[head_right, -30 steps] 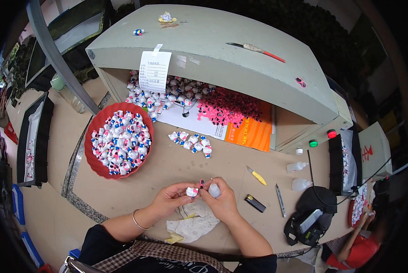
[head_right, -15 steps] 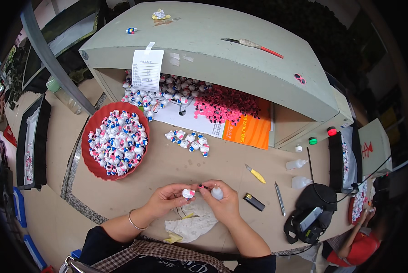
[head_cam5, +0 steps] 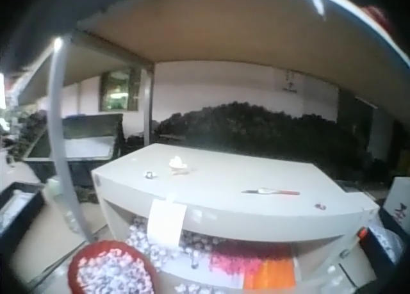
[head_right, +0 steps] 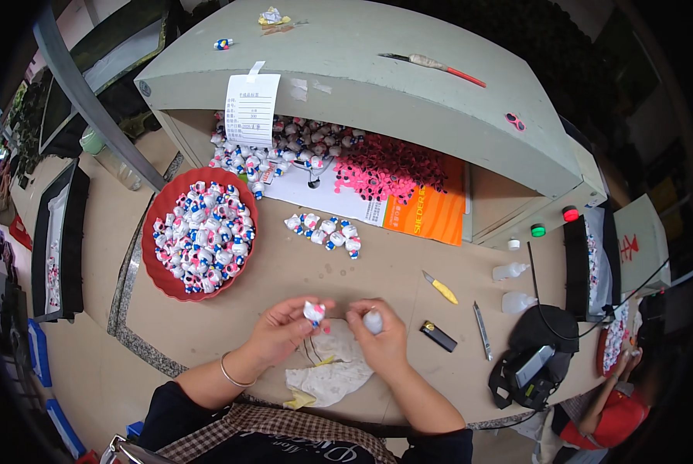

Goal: The person assembles small plastic toy figurines by hand, applying glue from a bottle to individual plastic parts.

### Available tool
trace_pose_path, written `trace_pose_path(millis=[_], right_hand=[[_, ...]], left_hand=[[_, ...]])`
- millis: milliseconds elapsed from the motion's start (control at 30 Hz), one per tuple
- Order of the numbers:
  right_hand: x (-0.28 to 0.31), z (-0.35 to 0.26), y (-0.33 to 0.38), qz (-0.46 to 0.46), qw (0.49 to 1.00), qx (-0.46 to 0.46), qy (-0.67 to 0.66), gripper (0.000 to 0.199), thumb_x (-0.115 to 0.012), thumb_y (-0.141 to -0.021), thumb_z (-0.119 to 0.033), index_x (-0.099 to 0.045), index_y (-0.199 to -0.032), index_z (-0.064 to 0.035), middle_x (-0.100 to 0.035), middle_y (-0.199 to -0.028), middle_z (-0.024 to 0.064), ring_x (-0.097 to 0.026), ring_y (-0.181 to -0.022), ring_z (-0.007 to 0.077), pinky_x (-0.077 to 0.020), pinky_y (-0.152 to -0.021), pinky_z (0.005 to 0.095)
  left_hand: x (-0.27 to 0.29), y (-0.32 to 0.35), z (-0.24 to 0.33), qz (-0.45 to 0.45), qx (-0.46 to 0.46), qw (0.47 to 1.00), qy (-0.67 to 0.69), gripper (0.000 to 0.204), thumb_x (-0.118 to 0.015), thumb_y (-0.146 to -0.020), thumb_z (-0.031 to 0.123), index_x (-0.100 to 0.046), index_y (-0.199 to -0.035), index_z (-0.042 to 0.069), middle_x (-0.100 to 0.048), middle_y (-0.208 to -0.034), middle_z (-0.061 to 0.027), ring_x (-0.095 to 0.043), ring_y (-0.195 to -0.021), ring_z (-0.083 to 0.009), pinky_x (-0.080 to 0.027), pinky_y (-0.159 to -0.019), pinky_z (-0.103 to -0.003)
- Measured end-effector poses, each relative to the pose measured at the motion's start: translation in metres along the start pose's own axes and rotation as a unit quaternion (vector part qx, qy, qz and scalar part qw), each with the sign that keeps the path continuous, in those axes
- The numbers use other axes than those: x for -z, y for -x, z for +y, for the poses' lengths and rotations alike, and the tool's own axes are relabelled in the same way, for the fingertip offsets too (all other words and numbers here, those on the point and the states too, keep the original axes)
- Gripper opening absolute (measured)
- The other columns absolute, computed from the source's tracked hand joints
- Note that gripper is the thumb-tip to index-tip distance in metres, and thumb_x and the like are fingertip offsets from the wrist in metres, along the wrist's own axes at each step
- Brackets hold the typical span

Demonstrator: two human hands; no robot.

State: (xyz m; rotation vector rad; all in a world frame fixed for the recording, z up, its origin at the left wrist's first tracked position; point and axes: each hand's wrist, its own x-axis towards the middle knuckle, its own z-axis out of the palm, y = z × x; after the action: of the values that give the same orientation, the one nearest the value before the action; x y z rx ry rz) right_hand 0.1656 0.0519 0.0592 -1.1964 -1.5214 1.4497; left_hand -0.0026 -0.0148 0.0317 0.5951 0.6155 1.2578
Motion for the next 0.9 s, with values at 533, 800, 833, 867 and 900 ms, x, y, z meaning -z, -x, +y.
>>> trace_pose_path(millis=[533,800,833,867,900], right_hand=[[0.003,0.017,-0.008,-0.195,0.878,0.239,0.365,0.025,-0.061,-0.063,0.003,-0.058,-0.085,-0.0078,-0.056,-0.082,0.0056,-0.058,-0.075,0.0199,-0.0485,-0.06,0.0268],[0.014,-0.001,-0.002,-0.05,0.994,-0.09,-0.037,0.013,-0.059,-0.072,0.002,-0.057,-0.084,-0.0026,-0.057,-0.077,0.0064,-0.057,-0.07,0.0145,-0.0458,-0.057,0.0249],[0.019,0.002,-0.006,-0.07,0.994,0.03,0.082,0.014,-0.06,-0.072,0.001,-0.057,-0.085,-0.002,-0.057,-0.078,0.0069,-0.057,-0.069,0.0158,-0.0458,-0.057,0.0256],[0.021,0.004,-0.007,-0.088,0.965,0.148,0.2,0.015,-0.061,-0.072,-0.001,-0.056,-0.086,-0.0015,-0.057,-0.078,0.0073,-0.058,-0.069,0.017,-0.0459,-0.057,0.0262],[0.022,0.007,-0.006,-0.087,0.965,0.147,0.199,0.015,-0.061,-0.072,-0.001,-0.056,-0.086,-0.0015,-0.057,-0.078,0.0073,-0.058,-0.069,0.017,-0.0459,-0.057,0.0262]], left_hand=[[0.022,-0.002,0.023,0.164,-0.161,0.972,0.051,0.034,-0.052,-0.082,0.001,-0.046,-0.115,0.006,-0.049,-0.119,-0.0134,-0.055,-0.098,-0.0185,-0.045,-0.08,-0.026],[0.01,0.001,0.003,0.079,0.0,0.996,-0.043,0.035,-0.051,-0.083,0.002,-0.046,-0.117,0.005,-0.05,-0.118,-0.0119,-0.054,-0.099,-0.0175,-0.045,-0.081,-0.028],[0.01,0.0,0.001,0.095,-0.023,0.995,-0.016,0.035,-0.051,-0.083,0.002,-0.046,-0.117,0.004,-0.05,-0.117,-0.0121,-0.054,-0.099,-0.0177,-0.045,-0.081,-0.028],[0.01,0.0,0.004,0.094,-0.021,0.995,-0.016,0.035,-0.051,-0.083,0.002,-0.046,-0.117,0.004,-0.05,-0.117,-0.0121,-0.054,-0.099,-0.0177,-0.045,-0.081,-0.028],[0.01,-0.001,0.009,0.115,-0.043,0.992,0.009,0.034,-0.051,-0.083,0.001,-0.046,-0.116,0.005,-0.051,-0.117,-0.0124,-0.054,-0.098,-0.0177,-0.045,-0.081,-0.028]])
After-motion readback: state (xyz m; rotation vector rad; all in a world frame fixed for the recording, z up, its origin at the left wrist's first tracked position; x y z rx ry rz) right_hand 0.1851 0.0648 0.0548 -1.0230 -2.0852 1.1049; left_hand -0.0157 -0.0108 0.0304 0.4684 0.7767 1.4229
